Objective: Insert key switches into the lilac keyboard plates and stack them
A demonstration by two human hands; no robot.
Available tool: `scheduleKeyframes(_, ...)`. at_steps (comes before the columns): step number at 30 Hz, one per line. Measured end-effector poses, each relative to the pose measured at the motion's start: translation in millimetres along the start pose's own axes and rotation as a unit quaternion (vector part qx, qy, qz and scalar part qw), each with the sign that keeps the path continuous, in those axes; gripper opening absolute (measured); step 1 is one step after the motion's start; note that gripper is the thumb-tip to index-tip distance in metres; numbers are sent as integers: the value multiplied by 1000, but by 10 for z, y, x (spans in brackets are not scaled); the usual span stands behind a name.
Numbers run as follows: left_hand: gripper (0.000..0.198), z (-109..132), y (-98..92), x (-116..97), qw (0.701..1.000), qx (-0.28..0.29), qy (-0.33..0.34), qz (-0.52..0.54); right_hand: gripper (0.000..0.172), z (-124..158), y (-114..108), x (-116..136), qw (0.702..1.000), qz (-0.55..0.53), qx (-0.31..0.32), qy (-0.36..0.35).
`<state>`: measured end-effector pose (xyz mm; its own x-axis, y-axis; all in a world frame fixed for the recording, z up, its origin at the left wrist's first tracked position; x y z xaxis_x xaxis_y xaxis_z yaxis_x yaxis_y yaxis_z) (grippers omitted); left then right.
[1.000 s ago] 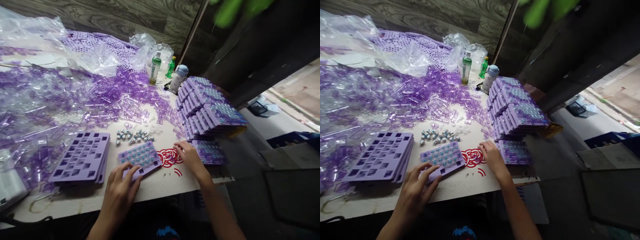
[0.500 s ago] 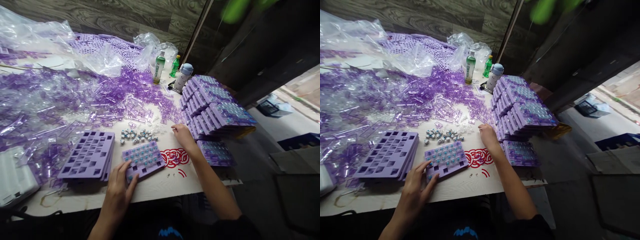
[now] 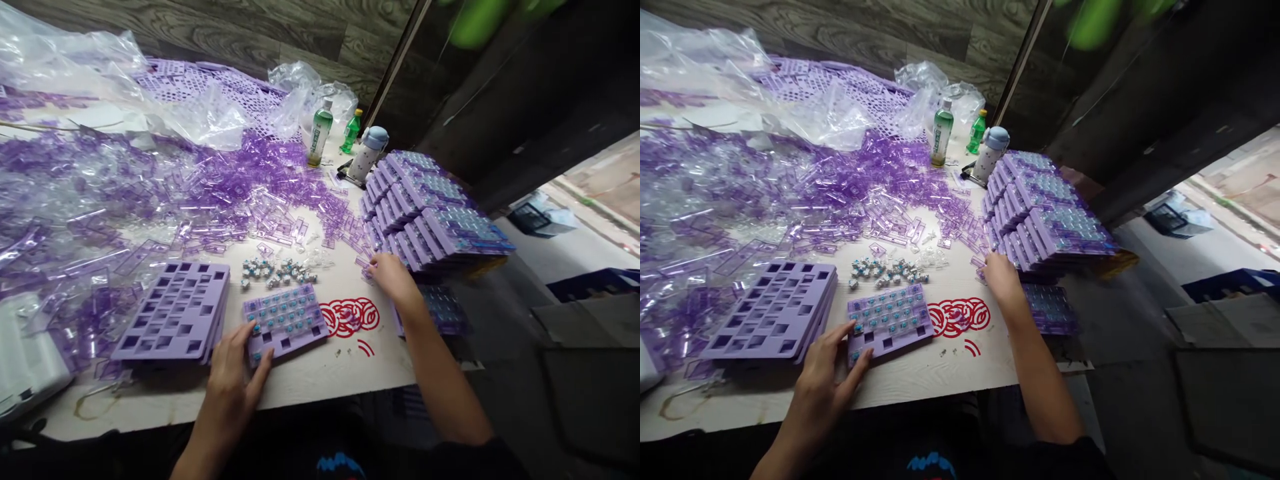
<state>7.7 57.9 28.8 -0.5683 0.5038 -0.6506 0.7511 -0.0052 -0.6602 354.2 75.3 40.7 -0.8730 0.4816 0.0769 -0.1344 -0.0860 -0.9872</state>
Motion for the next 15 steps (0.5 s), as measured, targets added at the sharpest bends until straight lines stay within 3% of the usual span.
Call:
scheduleKeyframes(6,45,45,15,-10,1000,4,-18,4,16,35,81,99,1000,-7,-8,-13)
scheduleKeyframes(10,47,77,13,20,999,5,-41,19,15,219,-118,369,993,-60,-75,-70)
scheduleKeyframes(12,48,75,-23,45,996,6,-70,48,9,464,-280,667,955,-218,-141,-146)
scheduleKeyframes(13,47,70,-52,59,993,6,-92,72,9,598,-286,843,920,-323,-126,-182)
scheduleKeyframes(15,40,56,-76,107,975,25,-161,150,11,870,-205,1244,825,-509,-40,-242)
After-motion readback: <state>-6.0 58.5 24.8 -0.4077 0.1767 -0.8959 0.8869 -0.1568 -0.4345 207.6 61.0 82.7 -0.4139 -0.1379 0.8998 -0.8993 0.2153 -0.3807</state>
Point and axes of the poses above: each hand's wrist, its own z-axis away from the middle knuckle, its own y-axis out of the palm, x = y × z, the point moved 8 cm from there along -z, towards the middle knuckle, and after that the axes turned 6 degrees about -y, right-handed, at the moved point
